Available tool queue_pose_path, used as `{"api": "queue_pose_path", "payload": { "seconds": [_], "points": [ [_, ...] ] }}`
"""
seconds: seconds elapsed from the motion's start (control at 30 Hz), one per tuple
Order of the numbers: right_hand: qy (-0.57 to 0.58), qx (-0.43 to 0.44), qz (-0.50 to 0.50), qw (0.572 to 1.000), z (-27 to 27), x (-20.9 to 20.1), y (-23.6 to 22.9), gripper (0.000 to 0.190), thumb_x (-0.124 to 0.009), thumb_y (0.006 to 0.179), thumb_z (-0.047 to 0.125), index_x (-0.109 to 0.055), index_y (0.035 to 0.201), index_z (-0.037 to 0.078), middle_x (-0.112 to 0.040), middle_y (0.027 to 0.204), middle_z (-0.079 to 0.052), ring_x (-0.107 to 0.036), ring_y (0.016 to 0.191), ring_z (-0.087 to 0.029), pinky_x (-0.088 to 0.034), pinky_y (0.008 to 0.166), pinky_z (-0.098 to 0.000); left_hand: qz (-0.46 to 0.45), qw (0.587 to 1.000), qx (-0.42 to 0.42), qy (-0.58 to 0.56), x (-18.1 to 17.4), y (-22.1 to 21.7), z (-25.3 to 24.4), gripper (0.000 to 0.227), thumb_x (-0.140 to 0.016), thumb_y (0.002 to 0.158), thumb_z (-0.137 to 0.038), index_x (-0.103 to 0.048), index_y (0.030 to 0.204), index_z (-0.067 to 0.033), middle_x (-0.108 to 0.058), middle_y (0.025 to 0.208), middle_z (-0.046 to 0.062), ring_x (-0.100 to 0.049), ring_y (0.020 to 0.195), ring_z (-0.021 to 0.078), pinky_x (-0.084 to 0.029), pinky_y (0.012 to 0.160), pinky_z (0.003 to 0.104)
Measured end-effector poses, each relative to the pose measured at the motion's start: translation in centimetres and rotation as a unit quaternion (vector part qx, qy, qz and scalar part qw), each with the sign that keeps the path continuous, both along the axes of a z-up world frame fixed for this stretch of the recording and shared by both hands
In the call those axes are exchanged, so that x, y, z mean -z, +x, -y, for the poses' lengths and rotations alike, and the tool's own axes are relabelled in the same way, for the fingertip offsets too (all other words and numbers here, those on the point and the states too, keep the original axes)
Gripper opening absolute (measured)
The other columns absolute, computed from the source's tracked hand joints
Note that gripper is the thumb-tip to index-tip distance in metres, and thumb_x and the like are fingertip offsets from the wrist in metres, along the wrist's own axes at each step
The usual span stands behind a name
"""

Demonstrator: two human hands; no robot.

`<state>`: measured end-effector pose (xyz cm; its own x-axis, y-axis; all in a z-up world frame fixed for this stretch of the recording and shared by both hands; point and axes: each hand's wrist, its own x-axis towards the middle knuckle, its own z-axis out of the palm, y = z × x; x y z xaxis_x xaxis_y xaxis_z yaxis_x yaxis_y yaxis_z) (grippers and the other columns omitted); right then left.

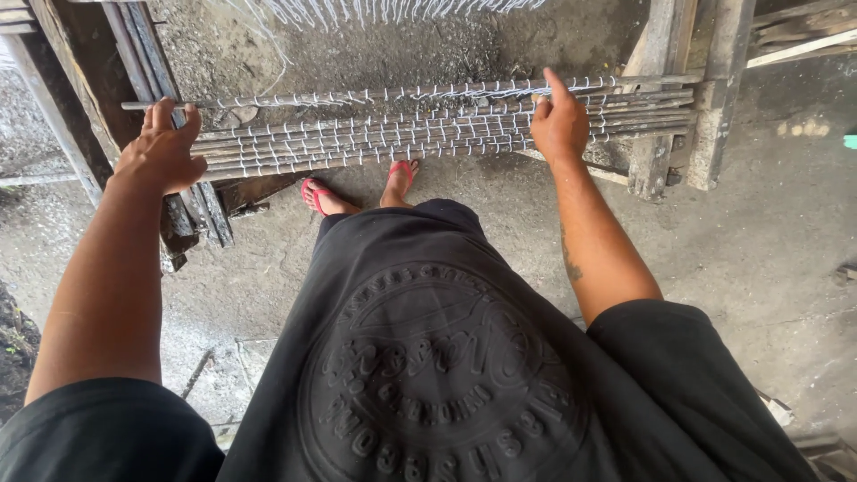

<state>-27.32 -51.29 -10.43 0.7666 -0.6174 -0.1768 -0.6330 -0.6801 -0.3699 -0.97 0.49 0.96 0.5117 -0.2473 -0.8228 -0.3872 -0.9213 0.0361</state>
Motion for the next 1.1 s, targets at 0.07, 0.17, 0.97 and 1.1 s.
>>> {"api": "queue_pose_path", "payload": {
  "seconds": [0.07, 0.17, 0.97, 1.1],
  "points": [
    [0.026, 0.006, -0.036, 0.999, 0.1, -0.3, -0.1, 0.053, -0.059, 0.099, 0.011, -0.055, 0.149, 0.027, -0.076, 0.098, -0.002, -0.065, 0.072, -0.020, -0.048, 0.050, -0.0362, -0.003, 1.000, -0.005, 0.003, -0.1, 0.1, 0.1, 0.082, -0.057, 0.096, -0.011, -0.014, 0.165, -0.0204, 0.000, 0.169, 0.008, -0.049, 0.128, 0.0434, -0.062, 0.079, 0.050],
    [0.058, 0.011, -0.067, 0.996, 0.4, -0.8, -0.5, 0.055, -0.059, 0.101, 0.011, -0.052, 0.152, 0.029, -0.071, 0.089, 0.002, -0.055, 0.063, -0.011, -0.042, 0.046, -0.0278, -0.005, 1.000, -0.009, 0.006, -0.1, 0.0, 0.2, 0.082, -0.058, 0.097, -0.012, -0.014, 0.165, -0.0210, 0.000, 0.170, 0.007, -0.051, 0.125, 0.0447, -0.062, 0.080, 0.051],
    [0.030, 0.039, -0.060, 0.997, 2.5, -0.6, -1.3, 0.052, -0.058, 0.101, 0.012, -0.055, 0.149, 0.032, -0.073, 0.098, 0.004, -0.058, 0.068, -0.011, -0.043, 0.048, -0.0274, -0.009, 1.000, -0.004, 0.004, 0.5, 0.2, -0.1, 0.082, -0.058, 0.096, -0.012, -0.014, 0.164, -0.0197, 0.001, 0.170, 0.008, -0.043, 0.135, 0.0405, -0.061, 0.085, 0.052],
    [0.069, 0.061, -0.053, 0.994, 2.7, -1.4, -1.0, 0.057, -0.058, 0.101, 0.006, -0.049, 0.152, 0.027, -0.071, 0.128, 0.003, -0.043, 0.052, -0.003, -0.035, 0.040, -0.0186, -0.010, 1.000, 0.003, 0.007, 0.4, 0.3, 0.1, 0.083, -0.058, 0.096, -0.011, -0.013, 0.165, -0.0201, 0.003, 0.170, 0.008, -0.031, 0.145, 0.0383, -0.061, 0.090, 0.053]
  ]
}}
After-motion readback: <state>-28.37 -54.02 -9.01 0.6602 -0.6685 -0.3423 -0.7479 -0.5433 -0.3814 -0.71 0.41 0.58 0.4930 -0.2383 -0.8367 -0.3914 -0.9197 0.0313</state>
